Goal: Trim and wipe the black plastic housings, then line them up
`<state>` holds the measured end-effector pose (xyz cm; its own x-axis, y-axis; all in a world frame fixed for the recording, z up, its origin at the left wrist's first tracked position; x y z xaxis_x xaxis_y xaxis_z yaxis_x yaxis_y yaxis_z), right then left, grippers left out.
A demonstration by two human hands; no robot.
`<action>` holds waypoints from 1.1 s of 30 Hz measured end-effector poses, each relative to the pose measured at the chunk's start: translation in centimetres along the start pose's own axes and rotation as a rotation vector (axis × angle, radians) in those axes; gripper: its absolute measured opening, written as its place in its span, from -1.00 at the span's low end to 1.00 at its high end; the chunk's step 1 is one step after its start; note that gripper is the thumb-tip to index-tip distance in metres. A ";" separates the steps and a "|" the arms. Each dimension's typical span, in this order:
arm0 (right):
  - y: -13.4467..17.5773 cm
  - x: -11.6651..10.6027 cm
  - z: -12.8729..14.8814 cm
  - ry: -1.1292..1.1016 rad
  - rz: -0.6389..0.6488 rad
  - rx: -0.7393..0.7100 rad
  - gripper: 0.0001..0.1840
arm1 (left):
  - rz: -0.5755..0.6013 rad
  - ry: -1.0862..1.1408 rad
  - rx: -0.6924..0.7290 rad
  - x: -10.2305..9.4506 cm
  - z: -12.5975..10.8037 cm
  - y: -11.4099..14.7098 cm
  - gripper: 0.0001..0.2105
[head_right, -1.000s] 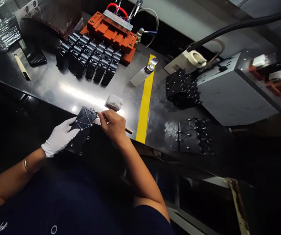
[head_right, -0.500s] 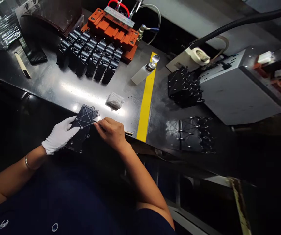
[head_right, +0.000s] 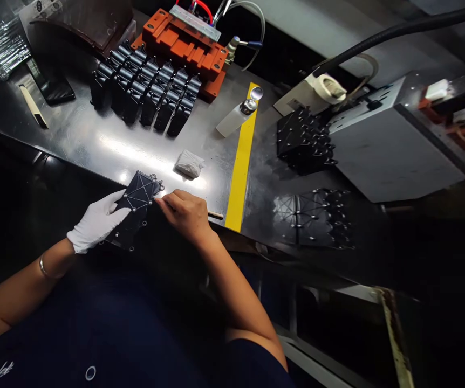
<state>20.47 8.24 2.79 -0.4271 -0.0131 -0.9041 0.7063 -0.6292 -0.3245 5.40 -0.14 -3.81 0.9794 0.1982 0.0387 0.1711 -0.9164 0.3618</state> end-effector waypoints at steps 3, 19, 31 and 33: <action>-0.1 0.2 0.1 -0.025 0.023 -0.001 -0.66 | -0.003 0.056 0.000 -0.1 0.1 -0.1 -0.48; -2.7 0.0 -0.9 -0.098 0.134 -0.136 -0.67 | 0.014 -0.030 0.054 0.0 -0.7 -0.2 -0.52; 0.2 1.1 -2.4 -0.383 0.045 0.062 -0.71 | -0.013 0.039 0.072 -0.1 -0.2 -0.3 -0.51; 0.9 1.0 -2.2 -0.370 -0.014 0.121 -0.73 | -0.019 0.032 0.079 0.0 -0.1 -0.3 -0.51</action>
<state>21.96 9.37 0.96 -0.6264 -0.2693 -0.7315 0.6367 -0.7182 -0.2808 5.33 0.16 -3.81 0.9722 0.2255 0.0633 0.1985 -0.9367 0.2884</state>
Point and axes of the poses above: each hand's wrist, its own y-axis away from the middle knuckle, its own x-axis out of the palm, z = x × y, the point moved 8 cm from there along -y, towards the middle knuckle
